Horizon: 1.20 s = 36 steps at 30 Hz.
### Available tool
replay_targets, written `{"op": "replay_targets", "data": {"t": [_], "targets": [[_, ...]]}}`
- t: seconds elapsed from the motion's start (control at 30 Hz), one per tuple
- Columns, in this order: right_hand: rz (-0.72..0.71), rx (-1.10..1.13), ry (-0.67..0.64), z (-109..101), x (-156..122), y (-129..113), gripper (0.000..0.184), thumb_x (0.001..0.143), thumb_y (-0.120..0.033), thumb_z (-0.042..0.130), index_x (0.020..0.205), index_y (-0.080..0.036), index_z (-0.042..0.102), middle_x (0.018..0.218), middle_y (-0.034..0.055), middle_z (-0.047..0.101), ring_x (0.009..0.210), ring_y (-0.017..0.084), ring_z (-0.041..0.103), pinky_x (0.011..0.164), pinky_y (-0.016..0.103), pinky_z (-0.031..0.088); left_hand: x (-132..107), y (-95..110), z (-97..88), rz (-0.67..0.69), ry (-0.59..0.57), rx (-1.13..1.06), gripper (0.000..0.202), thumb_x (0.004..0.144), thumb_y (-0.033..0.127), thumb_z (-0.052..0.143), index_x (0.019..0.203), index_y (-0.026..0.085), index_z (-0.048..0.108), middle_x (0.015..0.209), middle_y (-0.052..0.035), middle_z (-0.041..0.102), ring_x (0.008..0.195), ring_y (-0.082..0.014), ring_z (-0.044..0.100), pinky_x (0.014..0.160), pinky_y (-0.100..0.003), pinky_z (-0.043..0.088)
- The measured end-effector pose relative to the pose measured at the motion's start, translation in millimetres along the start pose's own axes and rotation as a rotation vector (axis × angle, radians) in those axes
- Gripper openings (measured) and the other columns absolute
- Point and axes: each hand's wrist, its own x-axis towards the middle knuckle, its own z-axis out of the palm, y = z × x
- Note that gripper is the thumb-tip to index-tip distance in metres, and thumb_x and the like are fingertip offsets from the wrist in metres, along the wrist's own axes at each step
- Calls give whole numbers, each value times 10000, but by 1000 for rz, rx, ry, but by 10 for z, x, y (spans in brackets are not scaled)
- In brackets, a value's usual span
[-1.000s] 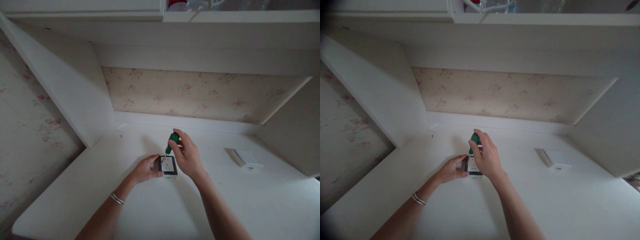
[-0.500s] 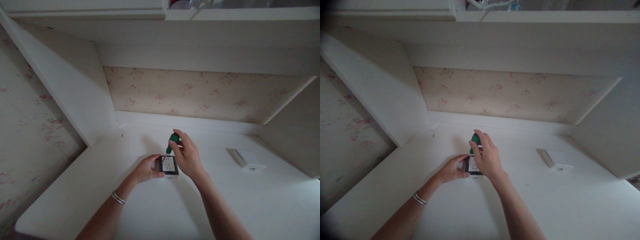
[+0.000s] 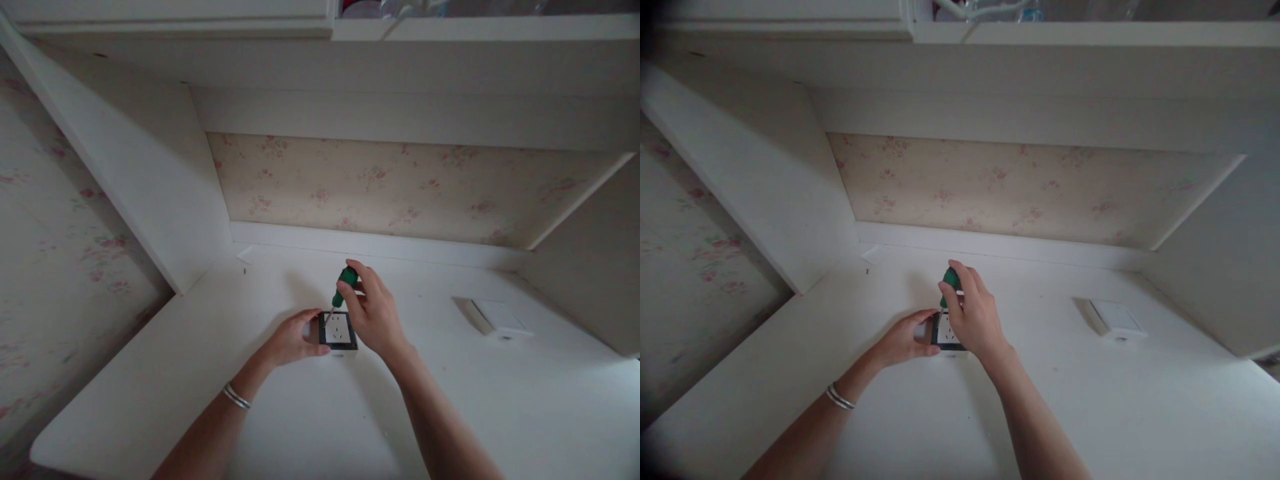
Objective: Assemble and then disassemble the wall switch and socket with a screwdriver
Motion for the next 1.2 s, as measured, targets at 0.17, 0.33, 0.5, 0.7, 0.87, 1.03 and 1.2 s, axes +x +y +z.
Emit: {"op": "replay_targets", "data": {"t": [0.17,0.33,0.5,0.7,0.87,1.03,1.2], "targets": [[-1,0,13,-3,2,0,370,907,-360,479,1259,-246,468,1106,83,546,830,160,630,616,258,587,-6,1,-3,-3,-4,4,841,586,491,786,1315,203,479,1343,-91,513,1219,-280,479,1057,-395,356],[0,10,8,4,4,4,370,907,-361,477,1258,-247,468,1098,84,548,822,160,626,614,268,588,-8,17,-7,-5,5,12,850,578,492,790,1318,212,479,1342,-85,515,1215,-278,481,1056,-399,358],[5,6,-7,8,11,-3,379,908,-369,467,1269,-253,465,1097,90,553,821,171,627,599,284,588,-3,36,-17,-18,4,2,836,566,466,801,1306,230,494,1341,-84,518,1218,-292,479,1057,-426,353],[-21,-3,-129,-47,19,-86,424,924,-306,441,1346,-300,396,1255,97,497,963,193,602,739,346,583,-3,67,-31,4,-10,-17,812,586,449,795,1304,219,495,1331,-79,527,1213,-282,484,1058,-404,357],[-76,49,-189,-72,19,-105,427,932,-258,415,1355,-309,390,1294,78,485,1100,204,544,858,373,541,-9,56,-13,-4,4,-4,788,599,423,787,1304,229,492,1323,-67,536,1199,-277,496,1052,-402,365],[-52,-37,-94,-63,24,-73,385,883,-351,534,1258,-275,496,1122,82,560,864,184,619,740,355,579,-7,25,5,-28,4,-8,802,584,406,794,1301,222,486,1311,-76,541,1175,-281,514,1032,-405,386],[-108,-16,-144,-83,28,-68,412,939,-297,419,1351,-295,403,1306,81,484,1156,220,508,929,415,494,-19,26,-6,-13,14,15,799,591,446,783,1297,217,486,1309,-65,543,1177,-268,512,1033,-374,385]]}}
